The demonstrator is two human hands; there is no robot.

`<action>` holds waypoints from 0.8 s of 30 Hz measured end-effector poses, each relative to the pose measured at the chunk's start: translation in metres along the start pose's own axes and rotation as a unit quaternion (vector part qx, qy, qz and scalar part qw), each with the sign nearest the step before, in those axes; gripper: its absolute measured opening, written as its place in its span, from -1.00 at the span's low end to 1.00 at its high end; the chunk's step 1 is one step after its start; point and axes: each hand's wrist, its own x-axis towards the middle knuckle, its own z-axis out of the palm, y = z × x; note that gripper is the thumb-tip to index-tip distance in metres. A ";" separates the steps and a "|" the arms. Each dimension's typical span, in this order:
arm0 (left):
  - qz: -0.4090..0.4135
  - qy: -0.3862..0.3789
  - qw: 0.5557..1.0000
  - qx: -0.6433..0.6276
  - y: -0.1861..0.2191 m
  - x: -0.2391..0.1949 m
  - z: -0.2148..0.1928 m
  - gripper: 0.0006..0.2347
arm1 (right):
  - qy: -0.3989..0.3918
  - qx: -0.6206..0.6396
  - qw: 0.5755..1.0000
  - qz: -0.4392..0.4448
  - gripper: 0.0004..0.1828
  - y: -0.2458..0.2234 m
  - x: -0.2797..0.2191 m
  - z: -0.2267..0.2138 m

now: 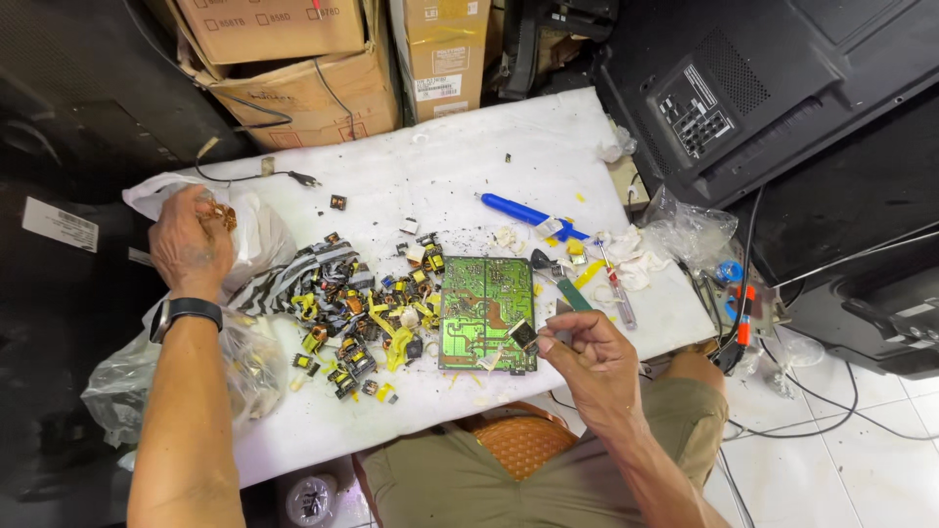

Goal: The person removes small electronic components from a green circuit board using a screwdriver and places them into a plastic bag. They handle several components one at a time, occasionally flipping the board and using the screwdriver to pry or scrape parts.

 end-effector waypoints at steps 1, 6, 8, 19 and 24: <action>0.001 0.002 1.000 0.001 -0.002 0.001 -0.003 -0.62 | -0.001 0.002 1.000 -0.002 -0.84 -0.001 0.000 0.002; 0.000 -0.166 0.984 0.063 0.011 0.004 -0.023 -0.52 | -0.019 0.014 1.000 -0.013 -0.84 0.000 -0.005 0.001; -0.019 -0.180 0.981 0.067 0.020 0.009 -0.027 -0.55 | -0.024 0.012 0.999 -0.027 -0.84 -0.001 -0.006 0.002; -0.012 -0.183 0.982 0.050 0.032 0.021 -0.039 -0.31 | -0.036 0.039 0.997 -0.062 -0.85 -0.005 -0.008 0.008; -0.008 -0.142 0.986 0.092 0.034 0.023 -0.039 -0.47 | -0.039 0.024 0.998 -0.050 -0.85 -0.004 -0.009 0.008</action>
